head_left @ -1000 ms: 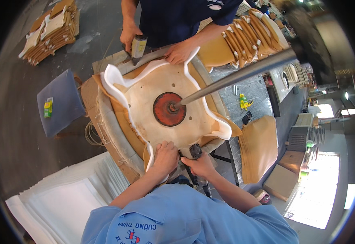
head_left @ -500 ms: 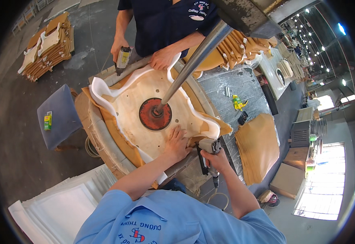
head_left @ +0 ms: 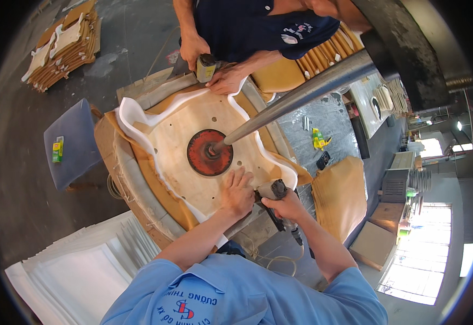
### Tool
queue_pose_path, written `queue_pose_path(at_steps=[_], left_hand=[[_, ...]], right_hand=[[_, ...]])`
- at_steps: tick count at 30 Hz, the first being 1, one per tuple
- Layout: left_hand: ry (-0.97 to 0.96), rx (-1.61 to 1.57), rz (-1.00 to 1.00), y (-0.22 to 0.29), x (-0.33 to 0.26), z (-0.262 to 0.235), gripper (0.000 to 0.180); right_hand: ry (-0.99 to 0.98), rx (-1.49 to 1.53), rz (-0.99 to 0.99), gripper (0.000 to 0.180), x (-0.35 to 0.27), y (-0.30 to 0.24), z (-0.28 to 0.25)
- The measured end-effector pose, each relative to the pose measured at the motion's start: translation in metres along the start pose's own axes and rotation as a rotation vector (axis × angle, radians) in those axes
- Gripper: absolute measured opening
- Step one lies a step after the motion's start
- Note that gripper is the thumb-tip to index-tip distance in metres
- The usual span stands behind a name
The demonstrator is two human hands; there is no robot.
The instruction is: The person places a white fabric layer over a wooden chair seat and uses a staple gun to secure the fabric to the underside. A coworker assists by applying glue and handling materials. The person repeats the process for multiple chair seats.
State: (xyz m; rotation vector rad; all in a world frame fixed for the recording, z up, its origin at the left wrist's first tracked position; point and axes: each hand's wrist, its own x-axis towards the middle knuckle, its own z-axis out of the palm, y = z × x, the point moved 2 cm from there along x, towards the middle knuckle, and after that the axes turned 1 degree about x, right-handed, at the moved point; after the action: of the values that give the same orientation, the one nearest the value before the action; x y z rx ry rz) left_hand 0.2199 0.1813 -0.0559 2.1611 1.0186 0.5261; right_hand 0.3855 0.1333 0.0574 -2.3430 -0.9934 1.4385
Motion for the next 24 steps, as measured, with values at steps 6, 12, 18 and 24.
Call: queue_pose_path(at_steps=[6, 12, 18, 24], left_hand=[[0.081, 0.050, 0.043, -0.002, -0.009, -0.006, 0.022], [0.115, 0.007, 0.083, -0.007, -0.011, -0.011, 0.021], [0.031, 0.048, 0.055, -0.010, -0.010, -0.010, 0.023], [0.091, 0.029, 0.111, -0.012, -0.028, -0.022, 0.023]], right_hand=[[0.078, -0.075, -0.004, 0.040, 0.002, -0.005, 0.006], [-0.019, -0.002, -0.004, 0.039, -0.004, -0.001, 0.007], [0.037, -0.010, 0.005, 0.035, -0.004, -0.013, 0.019], [0.027, -0.017, -0.010, 0.032, -0.012, -0.009, 0.020]])
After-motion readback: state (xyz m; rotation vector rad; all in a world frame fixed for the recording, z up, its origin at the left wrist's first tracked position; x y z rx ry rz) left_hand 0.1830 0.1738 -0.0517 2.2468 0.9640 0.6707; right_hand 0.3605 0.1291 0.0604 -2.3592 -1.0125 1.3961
